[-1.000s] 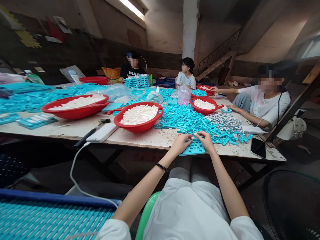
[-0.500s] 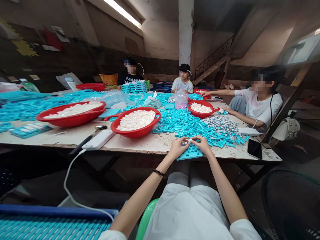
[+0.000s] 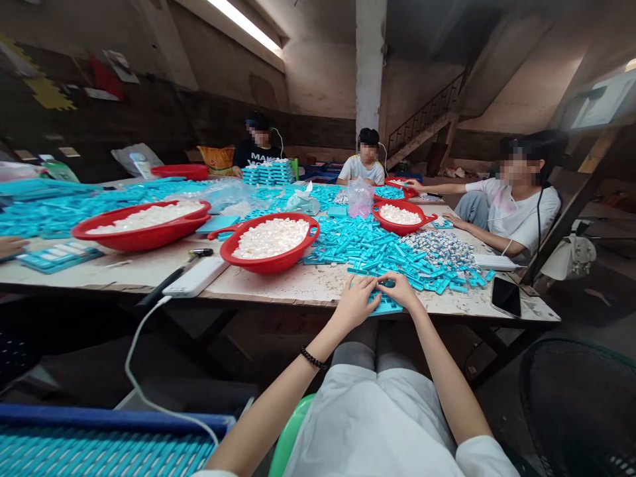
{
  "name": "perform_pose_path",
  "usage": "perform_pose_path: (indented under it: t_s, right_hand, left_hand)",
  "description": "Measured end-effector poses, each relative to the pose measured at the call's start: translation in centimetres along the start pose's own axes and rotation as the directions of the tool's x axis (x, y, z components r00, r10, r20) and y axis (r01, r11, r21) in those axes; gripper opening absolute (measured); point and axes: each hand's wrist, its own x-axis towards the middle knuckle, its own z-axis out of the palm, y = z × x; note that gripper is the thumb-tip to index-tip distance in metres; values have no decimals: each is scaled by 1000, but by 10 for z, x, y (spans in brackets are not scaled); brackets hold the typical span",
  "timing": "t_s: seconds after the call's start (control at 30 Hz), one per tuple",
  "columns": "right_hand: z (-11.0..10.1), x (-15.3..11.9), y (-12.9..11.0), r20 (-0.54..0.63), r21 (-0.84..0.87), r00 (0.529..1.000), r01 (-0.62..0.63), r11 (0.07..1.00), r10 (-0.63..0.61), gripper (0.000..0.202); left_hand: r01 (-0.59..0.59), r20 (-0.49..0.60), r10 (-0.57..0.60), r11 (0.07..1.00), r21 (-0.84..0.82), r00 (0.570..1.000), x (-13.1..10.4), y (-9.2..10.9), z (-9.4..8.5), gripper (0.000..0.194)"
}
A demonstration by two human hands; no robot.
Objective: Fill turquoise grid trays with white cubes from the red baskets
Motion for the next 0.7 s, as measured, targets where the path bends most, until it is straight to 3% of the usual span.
perform_pose_path:
  t_s: [0.17,0.4,0.7]
  right_hand:
    - [0,1,2,-1,-16,1000,7,1000,-7,18]
    - [-1,0,6,-1,-52,1000,12,999,-12,15]
    - [0,1,10,8,-86,1000,-25,996,26,13]
  left_hand:
    - [17,50,-24,991,131,998,-5,9,6,52]
    - [35,101,-52,986,164,993,-9,14,14,97]
    - [75,109,-93,984,159,990,-8,20,11,93]
